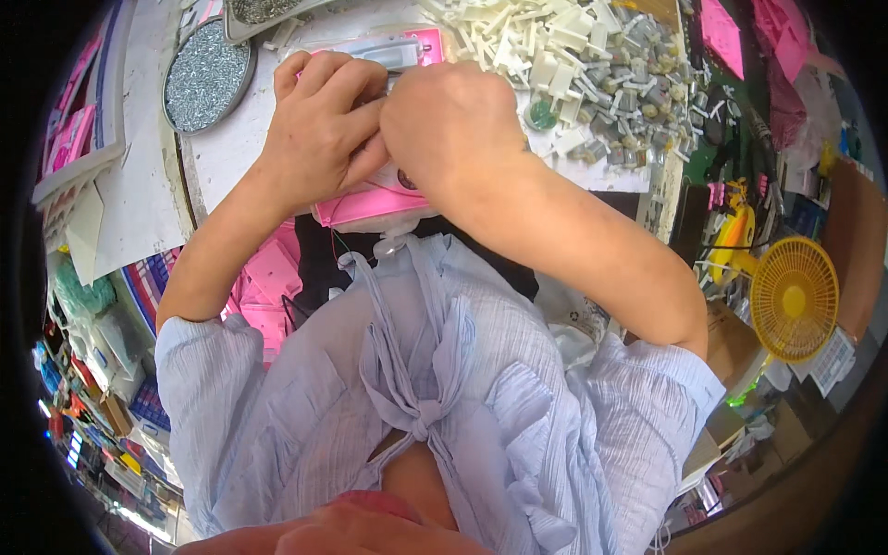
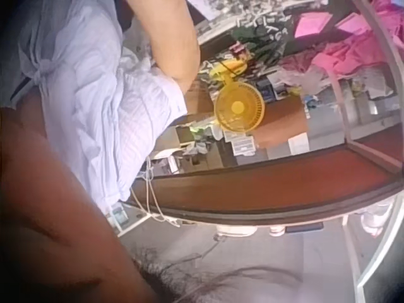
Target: Assembling electronic components and soldering wires inside a pink plastic toy housing at a workbench.
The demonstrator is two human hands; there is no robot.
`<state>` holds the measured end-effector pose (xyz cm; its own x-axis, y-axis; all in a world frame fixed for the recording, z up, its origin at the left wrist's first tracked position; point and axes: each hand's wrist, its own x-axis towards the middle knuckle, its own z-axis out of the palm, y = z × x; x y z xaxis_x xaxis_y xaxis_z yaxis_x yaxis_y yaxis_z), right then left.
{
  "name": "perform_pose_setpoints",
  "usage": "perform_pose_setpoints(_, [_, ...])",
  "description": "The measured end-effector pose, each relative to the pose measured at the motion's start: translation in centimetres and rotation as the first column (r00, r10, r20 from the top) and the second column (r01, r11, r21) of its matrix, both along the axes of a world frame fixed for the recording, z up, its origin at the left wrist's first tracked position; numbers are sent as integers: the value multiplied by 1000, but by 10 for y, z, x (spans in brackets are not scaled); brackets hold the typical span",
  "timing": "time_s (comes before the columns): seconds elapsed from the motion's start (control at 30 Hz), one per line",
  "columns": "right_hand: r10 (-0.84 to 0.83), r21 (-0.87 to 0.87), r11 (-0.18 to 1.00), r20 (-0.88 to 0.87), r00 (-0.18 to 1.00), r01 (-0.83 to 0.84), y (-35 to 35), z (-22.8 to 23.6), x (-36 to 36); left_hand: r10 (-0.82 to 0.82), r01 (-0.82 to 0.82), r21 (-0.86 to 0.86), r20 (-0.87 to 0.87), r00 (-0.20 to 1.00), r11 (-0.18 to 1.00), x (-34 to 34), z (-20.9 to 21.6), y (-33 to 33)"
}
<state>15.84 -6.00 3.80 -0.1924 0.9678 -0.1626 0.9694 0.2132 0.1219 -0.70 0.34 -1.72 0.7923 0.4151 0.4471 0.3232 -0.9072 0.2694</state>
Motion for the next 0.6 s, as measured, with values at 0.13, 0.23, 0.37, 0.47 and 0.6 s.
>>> perform_pose_setpoints(0.13, [17,17,1000,-146,989,-15,-10,7,12,-46,57,-129,91,995,990,-15,-1,8])
perform_pose_setpoints(0.23, [-102,133,973,-490,865,190,-26,8,39,-80,100,-200,106,991,975,-31,4,0])
perform_pose_setpoints(0.37, [-210,73,925,-719,662,373,-44,5,87,-195,193,-119,-4,981,974,-31,7,-15])
perform_pose_setpoints(0.47, [-243,251,836,-627,740,487,-26,10,165,-139,135,-104,-38,990,985,-37,9,-18])
perform_pose_setpoints(0.6, [-486,393,761,-181,855,516,22,32,314,-139,138,-94,-6,990,986,-31,10,-24])
